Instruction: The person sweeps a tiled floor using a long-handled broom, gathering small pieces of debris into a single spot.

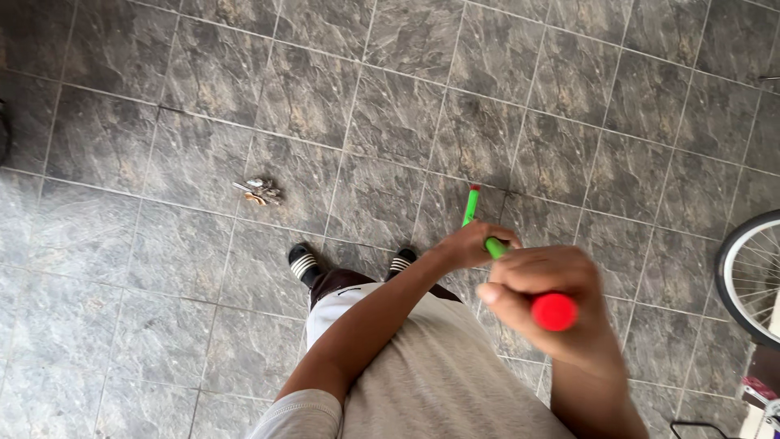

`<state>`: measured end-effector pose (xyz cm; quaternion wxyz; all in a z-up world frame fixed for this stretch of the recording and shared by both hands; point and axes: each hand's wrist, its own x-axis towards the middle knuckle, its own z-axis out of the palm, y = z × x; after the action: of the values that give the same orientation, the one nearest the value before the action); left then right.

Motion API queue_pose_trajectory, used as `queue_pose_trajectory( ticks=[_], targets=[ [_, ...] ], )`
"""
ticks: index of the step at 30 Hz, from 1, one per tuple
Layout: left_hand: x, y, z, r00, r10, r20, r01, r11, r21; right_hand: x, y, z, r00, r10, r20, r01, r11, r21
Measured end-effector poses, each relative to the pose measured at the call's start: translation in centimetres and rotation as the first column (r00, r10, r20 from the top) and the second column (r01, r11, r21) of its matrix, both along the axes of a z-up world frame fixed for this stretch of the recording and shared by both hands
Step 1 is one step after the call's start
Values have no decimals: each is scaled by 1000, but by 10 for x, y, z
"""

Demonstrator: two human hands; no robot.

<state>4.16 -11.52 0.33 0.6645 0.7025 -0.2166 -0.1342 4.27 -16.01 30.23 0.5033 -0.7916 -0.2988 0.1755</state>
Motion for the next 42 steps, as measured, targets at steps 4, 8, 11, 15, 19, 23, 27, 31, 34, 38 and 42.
queue_pose_trajectory(
  ticks=[4,8,11,15,19,23,27,31,34,38,42],
  targets=[
    [-1,2,-13,999,-49,-6,49,995,85,3,-19,-25,992,57,-116,-47,995,87],
    [-8,13,-17,998,38,51,-49,974,222,15,-56,-33,962,239,-129,-172,902,395],
    [-8,16,-12,1000,21,-6,-17,903,430,32,-79,-44,892,427,-151,-267,765,587],
    [-12,31,-13,989,105,108,-147,836,529,47,-102,-63,840,523,-143,-279,642,714],
    [-13,57,-30,981,179,-68,-91,749,656,56,-98,-89,838,489,-242,-135,616,776],
    [-28,84,-47,937,337,93,-300,636,711,50,-82,-96,867,378,-325,-67,735,675],
    [-25,72,-32,913,376,161,-374,609,699,48,-96,-71,907,237,-347,26,791,611],
    [-2,32,4,984,159,-76,-41,628,777,44,-121,-29,921,198,-335,62,774,630],
    [11,-9,23,998,56,32,-63,752,656,49,-138,7,960,176,-217,-22,823,568],
    [29,-50,25,996,-86,32,55,839,542,41,-124,35,982,114,-150,-27,873,487],
    [40,-74,-1,987,-40,153,11,983,184,34,-87,27,997,77,-31,-68,974,215]
  ],
)
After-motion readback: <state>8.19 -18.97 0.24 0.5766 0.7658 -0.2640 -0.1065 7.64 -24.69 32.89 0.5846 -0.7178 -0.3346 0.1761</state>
